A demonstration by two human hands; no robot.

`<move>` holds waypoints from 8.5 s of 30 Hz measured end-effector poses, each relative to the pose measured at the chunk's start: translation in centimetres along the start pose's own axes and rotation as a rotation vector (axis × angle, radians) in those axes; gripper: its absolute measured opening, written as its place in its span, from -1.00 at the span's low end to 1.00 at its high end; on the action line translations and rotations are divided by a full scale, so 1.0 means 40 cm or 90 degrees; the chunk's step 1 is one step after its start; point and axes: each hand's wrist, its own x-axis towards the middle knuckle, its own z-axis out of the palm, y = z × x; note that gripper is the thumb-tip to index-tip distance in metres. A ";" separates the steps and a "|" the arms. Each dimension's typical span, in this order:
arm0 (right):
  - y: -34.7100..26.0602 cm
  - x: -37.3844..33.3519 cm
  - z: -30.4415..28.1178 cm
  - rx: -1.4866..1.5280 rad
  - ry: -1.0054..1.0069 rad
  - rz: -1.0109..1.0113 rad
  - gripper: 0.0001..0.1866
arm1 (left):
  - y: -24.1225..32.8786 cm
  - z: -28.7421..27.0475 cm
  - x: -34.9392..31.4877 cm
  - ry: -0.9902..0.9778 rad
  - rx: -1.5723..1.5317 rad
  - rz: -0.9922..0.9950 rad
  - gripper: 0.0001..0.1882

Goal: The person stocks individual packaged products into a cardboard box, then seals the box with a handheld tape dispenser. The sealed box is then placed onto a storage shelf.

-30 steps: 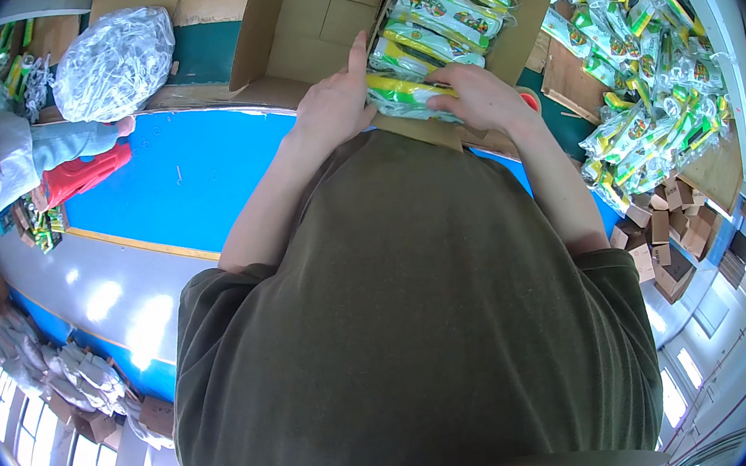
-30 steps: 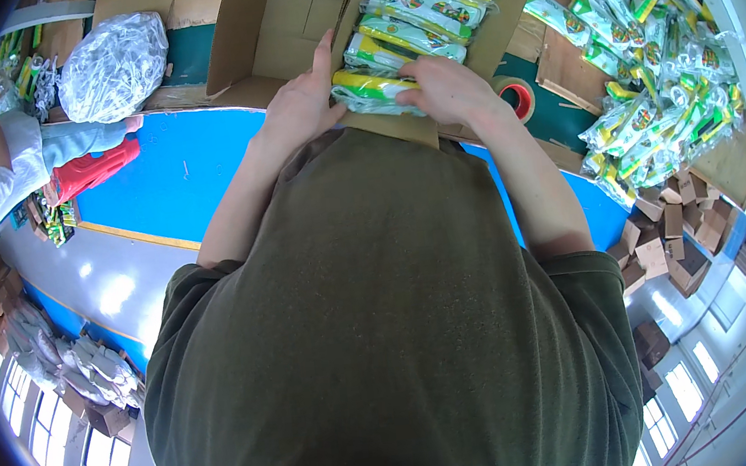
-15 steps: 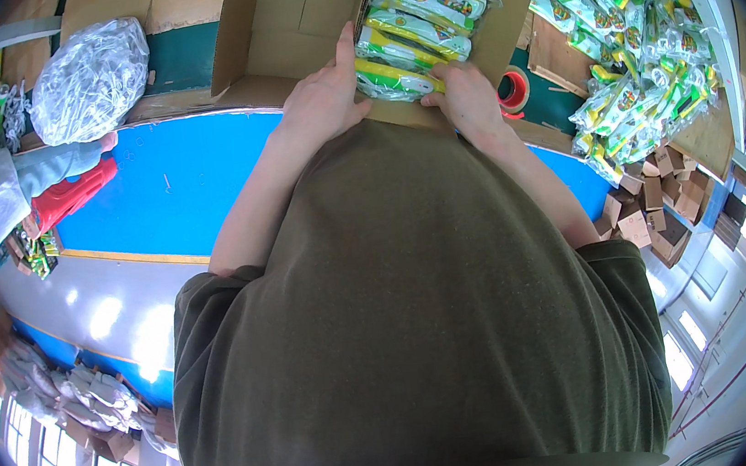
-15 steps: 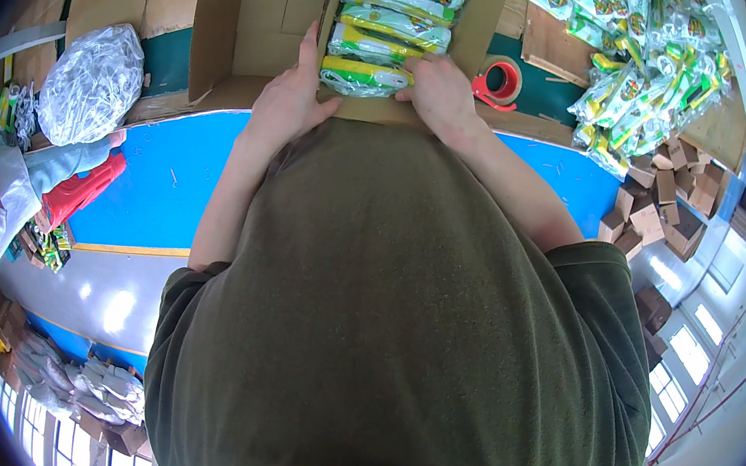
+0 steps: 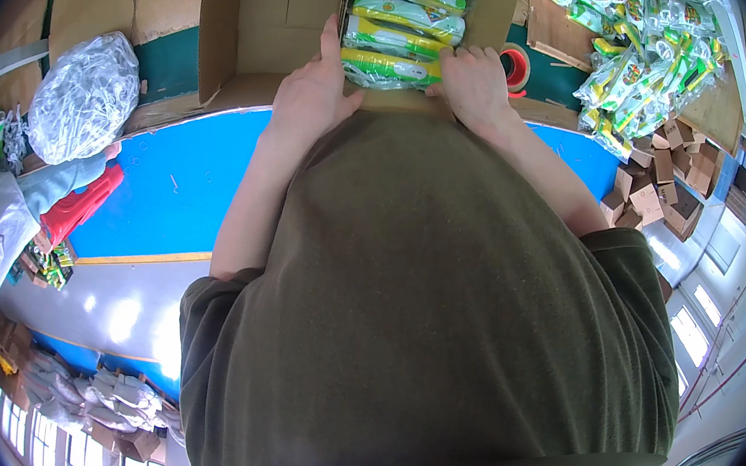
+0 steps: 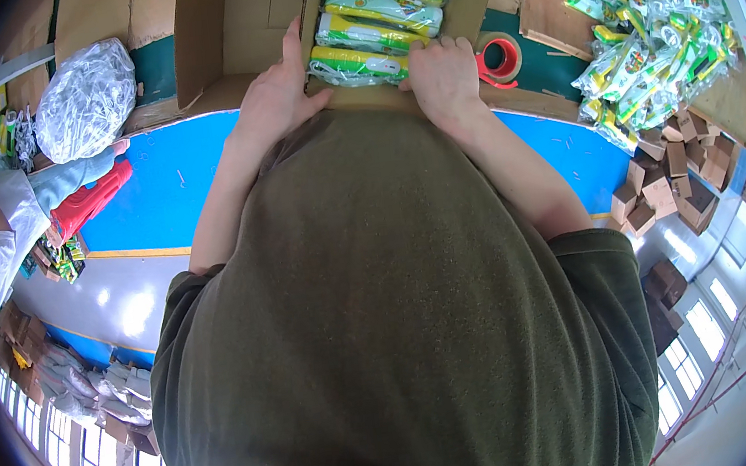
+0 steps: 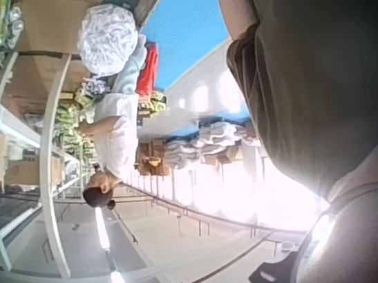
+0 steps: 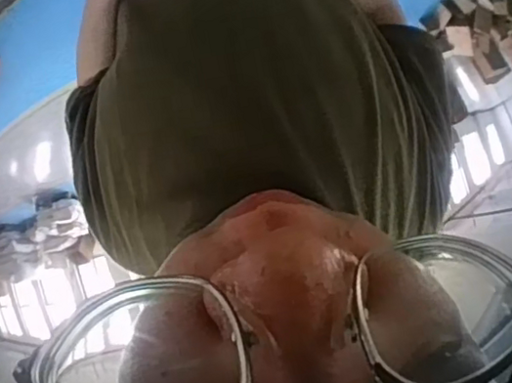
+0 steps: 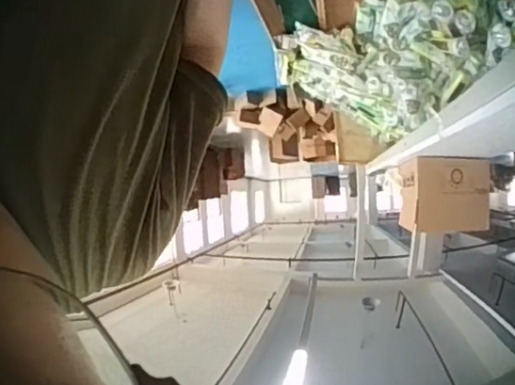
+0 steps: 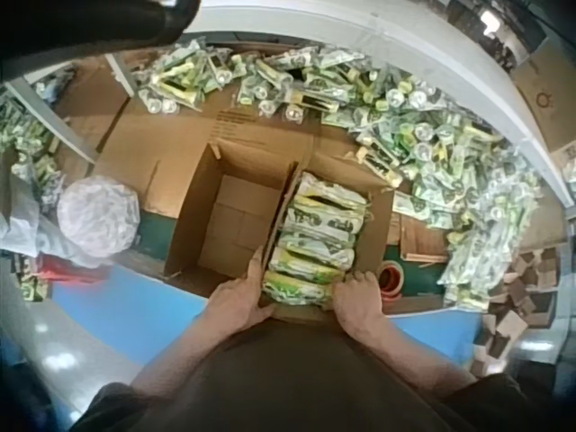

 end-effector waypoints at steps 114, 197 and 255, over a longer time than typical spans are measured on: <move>0.146 -0.057 0.165 1.043 0.135 0.171 -0.25 | 0.111 0.109 0.165 -0.102 0.497 0.341 -0.44; -0.449 0.581 -0.272 0.131 -0.144 -0.146 -0.62 | -0.348 -0.323 0.011 0.125 -0.102 -0.195 -0.32; -0.411 0.788 -0.069 -0.230 0.038 -0.207 -0.73 | -0.489 -0.333 0.035 0.101 -0.428 -0.042 -0.36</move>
